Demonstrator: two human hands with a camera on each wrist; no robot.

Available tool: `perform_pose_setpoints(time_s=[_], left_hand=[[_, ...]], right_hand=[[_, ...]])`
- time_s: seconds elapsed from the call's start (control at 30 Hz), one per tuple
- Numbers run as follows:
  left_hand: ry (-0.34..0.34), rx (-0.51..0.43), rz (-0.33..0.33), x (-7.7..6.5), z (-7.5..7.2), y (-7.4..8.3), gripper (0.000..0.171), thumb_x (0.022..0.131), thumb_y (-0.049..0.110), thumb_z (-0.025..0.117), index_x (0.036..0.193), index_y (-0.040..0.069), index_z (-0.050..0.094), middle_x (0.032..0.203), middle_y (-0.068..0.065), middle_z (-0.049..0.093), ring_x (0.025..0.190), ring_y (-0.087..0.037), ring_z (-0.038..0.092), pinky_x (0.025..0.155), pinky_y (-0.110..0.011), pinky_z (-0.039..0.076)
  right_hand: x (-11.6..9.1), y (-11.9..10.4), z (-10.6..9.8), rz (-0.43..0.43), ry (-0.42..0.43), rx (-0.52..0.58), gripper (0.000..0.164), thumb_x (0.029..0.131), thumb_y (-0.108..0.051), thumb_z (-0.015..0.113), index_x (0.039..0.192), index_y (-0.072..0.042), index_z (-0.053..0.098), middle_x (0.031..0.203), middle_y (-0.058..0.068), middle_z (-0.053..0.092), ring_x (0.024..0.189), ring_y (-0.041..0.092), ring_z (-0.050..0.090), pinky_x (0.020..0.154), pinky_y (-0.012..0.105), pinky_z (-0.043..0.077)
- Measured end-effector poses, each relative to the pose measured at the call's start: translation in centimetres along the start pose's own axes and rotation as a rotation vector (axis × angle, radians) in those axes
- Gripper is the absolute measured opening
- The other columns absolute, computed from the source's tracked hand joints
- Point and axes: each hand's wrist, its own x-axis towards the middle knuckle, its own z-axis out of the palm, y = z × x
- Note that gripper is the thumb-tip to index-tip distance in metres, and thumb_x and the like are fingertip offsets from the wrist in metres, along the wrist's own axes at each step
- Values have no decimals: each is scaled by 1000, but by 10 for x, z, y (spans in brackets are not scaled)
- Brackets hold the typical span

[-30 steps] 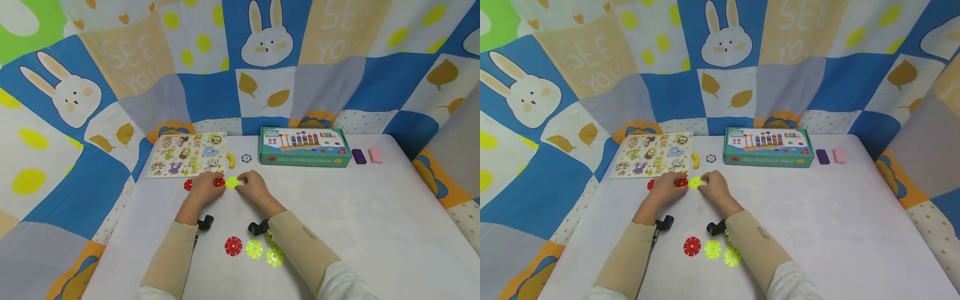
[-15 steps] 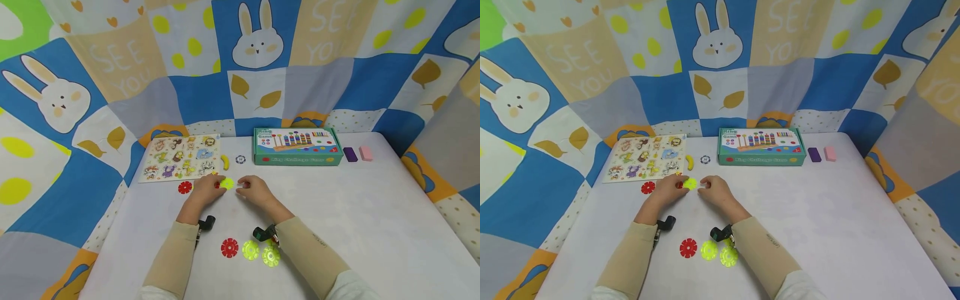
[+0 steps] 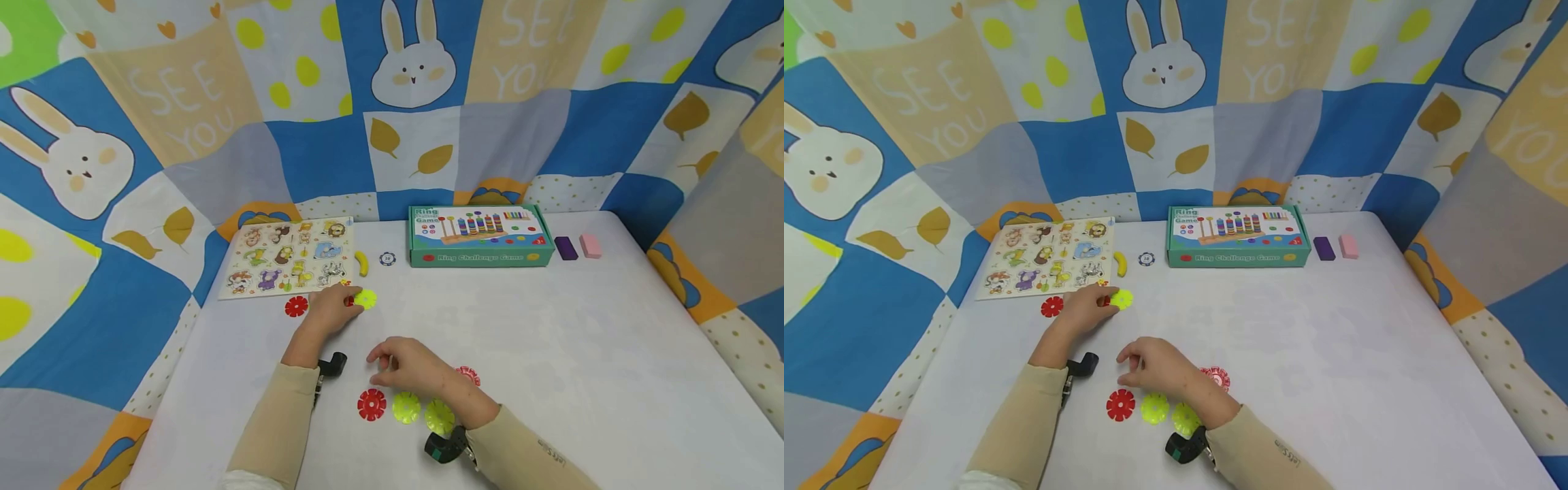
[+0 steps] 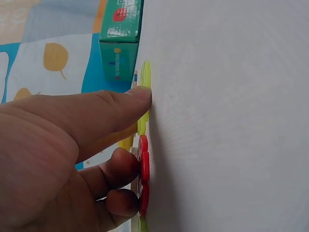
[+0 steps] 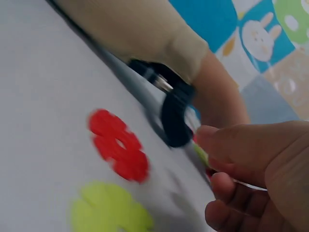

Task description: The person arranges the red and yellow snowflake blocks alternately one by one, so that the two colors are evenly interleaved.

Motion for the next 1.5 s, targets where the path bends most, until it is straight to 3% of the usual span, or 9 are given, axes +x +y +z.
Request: perform_pose_setpoints(time_s=[0.13,0.27,0.4,0.63,0.83,1.1,1.37,1.5], left_hand=[[-2,-6,-1,0,1,-1,47,86,37,68,129,22,59,123,-3,59,108,-22,51,84,-46,28],[-3,-23,3,-1,2,-1,47,86,34,68,130,20,59,120,-3,60,103,-21,51,86,-46,29],[-12,-58,0,-2,2,-2,48,86,32,69,130,19,59,120,-4,60,99,-21,50,90,-44,34],[-26,-100,-7,-5,3,-4,48,86,30,69,131,17,58,120,-4,59,98,-21,49,89,-40,41],[-28,-118,12,-5,2,-5,47,86,29,69,131,16,58,122,-5,58,103,-21,50,94,-41,41],[-38,-98,2,-4,0,-4,48,87,32,67,132,19,57,128,-3,56,118,-22,48,100,-44,37],[-38,-83,-13,-3,-1,-1,49,87,31,68,132,19,56,127,-3,55,116,-22,48,100,-43,38],[-41,-78,-9,-2,-1,0,49,86,31,68,133,19,56,127,-3,55,115,-22,48,99,-42,38]], right_hand=[[-10,-4,18,-18,-52,-165,33,72,-35,81,97,-21,68,76,-8,54,64,5,48,60,22,42],[-15,-6,30,-18,-52,-352,39,65,-41,85,93,-24,65,73,-13,48,63,3,44,58,21,39],[-14,-8,38,-12,-23,-407,40,63,-41,85,90,-23,62,73,-14,45,61,3,44,54,21,38],[-15,-15,40,-14,-29,-267,33,70,-26,84,81,-24,53,67,-15,50,60,3,46,54,20,40],[-15,-29,24,-52,-20,-87,15,80,-21,76,91,-22,65,64,-13,55,54,2,50,51,21,43],[-8,-38,-16,8,-51,161,36,84,-17,72,119,-22,66,87,-6,62,71,14,62,63,27,52],[15,-20,-47,117,71,246,47,82,-13,73,127,-21,61,99,1,60,82,17,63,71,30,53],[32,-4,-55,184,156,219,48,82,-11,73,127,-20,60,102,2,59,86,19,60,72,28,53]])
